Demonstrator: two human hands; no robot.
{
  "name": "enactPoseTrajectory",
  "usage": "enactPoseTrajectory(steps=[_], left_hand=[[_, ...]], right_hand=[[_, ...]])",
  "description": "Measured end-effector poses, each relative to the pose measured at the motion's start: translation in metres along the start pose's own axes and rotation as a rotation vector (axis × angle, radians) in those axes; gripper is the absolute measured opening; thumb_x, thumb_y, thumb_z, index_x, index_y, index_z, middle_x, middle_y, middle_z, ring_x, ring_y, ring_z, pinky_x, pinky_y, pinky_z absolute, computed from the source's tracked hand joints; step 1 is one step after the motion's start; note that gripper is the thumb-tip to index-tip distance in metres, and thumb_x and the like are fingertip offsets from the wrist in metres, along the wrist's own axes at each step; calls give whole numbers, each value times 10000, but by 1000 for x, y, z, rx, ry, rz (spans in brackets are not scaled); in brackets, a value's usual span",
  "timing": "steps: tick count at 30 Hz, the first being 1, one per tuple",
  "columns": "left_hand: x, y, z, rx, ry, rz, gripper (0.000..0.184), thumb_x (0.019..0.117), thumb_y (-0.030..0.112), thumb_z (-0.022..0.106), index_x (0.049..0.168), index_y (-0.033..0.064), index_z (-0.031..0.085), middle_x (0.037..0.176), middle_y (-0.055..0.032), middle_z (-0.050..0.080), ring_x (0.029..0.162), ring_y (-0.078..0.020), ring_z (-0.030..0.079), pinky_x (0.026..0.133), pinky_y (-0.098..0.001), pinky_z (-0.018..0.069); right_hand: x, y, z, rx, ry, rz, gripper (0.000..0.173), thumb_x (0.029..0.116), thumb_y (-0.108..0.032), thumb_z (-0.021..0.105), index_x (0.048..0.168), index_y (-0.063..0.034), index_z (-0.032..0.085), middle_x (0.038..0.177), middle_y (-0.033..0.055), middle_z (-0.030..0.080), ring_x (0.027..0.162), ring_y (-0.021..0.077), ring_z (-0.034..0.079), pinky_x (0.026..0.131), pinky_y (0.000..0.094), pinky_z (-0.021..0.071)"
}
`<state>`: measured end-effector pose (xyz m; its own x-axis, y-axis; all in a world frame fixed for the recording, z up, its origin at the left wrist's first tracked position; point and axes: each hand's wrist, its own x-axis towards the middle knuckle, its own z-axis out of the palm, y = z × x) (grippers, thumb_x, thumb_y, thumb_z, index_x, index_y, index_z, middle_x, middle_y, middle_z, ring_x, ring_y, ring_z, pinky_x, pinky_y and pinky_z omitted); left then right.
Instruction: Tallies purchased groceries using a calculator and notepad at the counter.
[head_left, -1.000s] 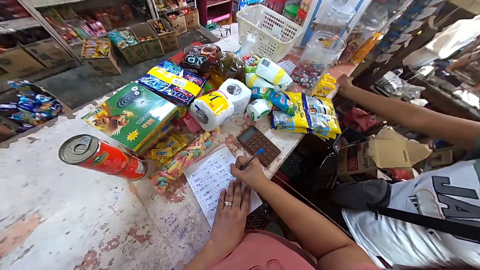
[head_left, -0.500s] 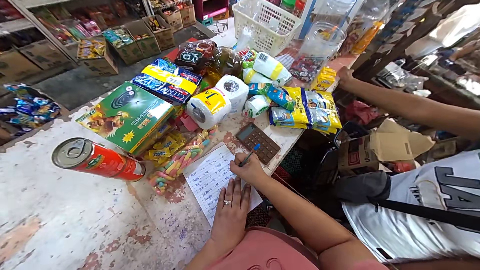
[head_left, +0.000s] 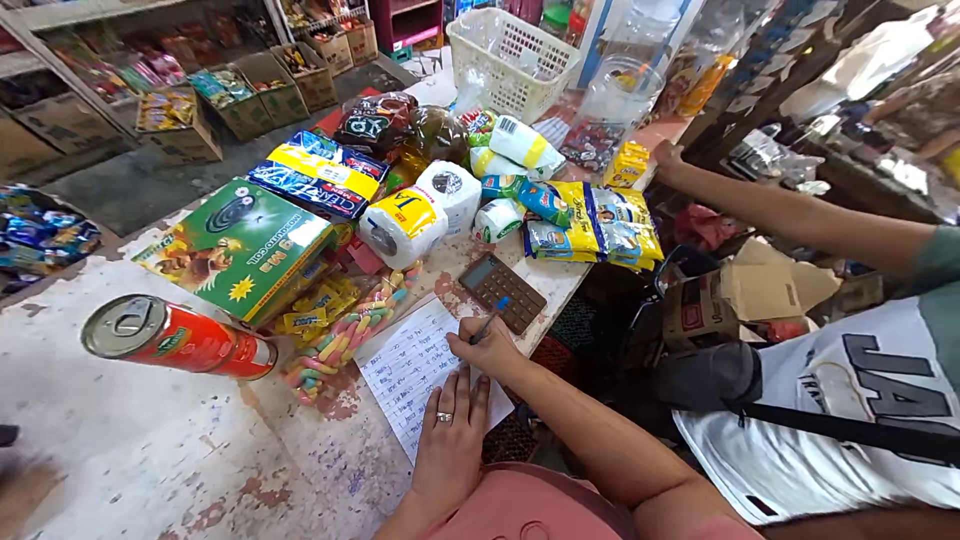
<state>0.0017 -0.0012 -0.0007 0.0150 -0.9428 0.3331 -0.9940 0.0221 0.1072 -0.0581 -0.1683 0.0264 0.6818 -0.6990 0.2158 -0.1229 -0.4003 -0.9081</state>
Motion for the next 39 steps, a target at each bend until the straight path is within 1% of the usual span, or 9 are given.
enactPoseTrajectory(steps=[4, 7, 11, 14, 17, 24, 29, 32, 39], left_hand=[[0, -1, 2, 9, 3, 8, 766, 744, 261, 811, 1454, 105, 571, 1499, -214, 529, 1337, -359, 570, 1073, -501, 466], [-2, -1, 2, 1, -1, 12, 806, 709, 238, 848, 1452, 94, 570, 1500, -229, 521, 1341, -369, 564, 1066, -509, 470], [0, -1, 3, 14, 12, 11, 774, 727, 277, 838, 1439, 103, 591, 1496, -214, 533, 1337, -357, 571, 1056, -500, 482], [-1, -1, 3, 17, 12, 10, 750, 742, 279, 815, 1437, 102, 594, 1492, -211, 540, 1326, -357, 581, 1052, -493, 484], [-2, -1, 3, 23, 12, 16, 764, 733, 270, 823, 1440, 101, 590, 1496, -210, 537, 1330, -354, 578, 1052, -488, 483], [-2, 0, 1, 51, 6, 9, 787, 717, 278, 842, 1443, 113, 588, 1494, -207, 538, 1332, -344, 577, 1069, -475, 471], [-3, -1, 5, 29, 39, 24, 783, 716, 292, 835, 1433, 92, 592, 1479, -221, 546, 1308, -366, 591, 1037, -495, 492], [-3, -1, 4, 61, 14, 30, 738, 773, 330, 769, 1450, 102, 584, 1494, -210, 537, 1315, -353, 587, 1041, -486, 484], [-3, -1, 3, 31, 25, 21, 844, 659, 297, 883, 1429, 94, 602, 1485, -223, 542, 1311, -369, 589, 1042, -490, 492]], right_hand=[[8, 0, -52, -251, 150, -53, 239, 1020, -166, 601, 1152, -5, 719, 1107, 100, 732, 1030, 164, 695, 941, 377, 564], [7, 8, -74, -634, 94, 58, 415, 969, -303, 702, 1300, -56, 667, 1360, 160, 645, 1344, 381, 537, 1101, 570, 436], [-7, -6, -48, -871, -75, 268, 525, 963, -434, 632, 1406, -153, 598, 1610, 104, 420, 1474, 418, 362, 1143, 592, 352], [-6, -16, -35, -855, -86, 273, 546, 986, -493, 606, 1417, -159, 585, 1595, 91, 445, 1496, 411, 320, 1144, 617, 304], [1, -5, -32, -796, -60, 34, 458, 975, -461, 632, 1288, -129, 671, 1358, 86, 655, 1447, 379, 412, 1170, 623, 264], [4, 6, -38, -646, 43, -48, 299, 994, -275, 635, 1208, -78, 705, 1197, 87, 722, 1366, 352, 519, 1197, 657, 205], [-25, 11, -56, -492, 295, -207, 229, 1022, -168, 548, 1026, -72, 755, 1034, 46, 769, 1190, 286, 655, 1160, 627, 309], [-47, 7, -50, -577, 250, -234, 221, 993, -162, 547, 1048, -113, 755, 1015, 36, 761, 1157, 257, 663, 1149, 595, 332], [-17, 4, -39, -687, 140, -134, 255, 961, -111, 543, 1132, -108, 731, 1091, 34, 756, 1252, 282, 621, 1155, 629, 303]])
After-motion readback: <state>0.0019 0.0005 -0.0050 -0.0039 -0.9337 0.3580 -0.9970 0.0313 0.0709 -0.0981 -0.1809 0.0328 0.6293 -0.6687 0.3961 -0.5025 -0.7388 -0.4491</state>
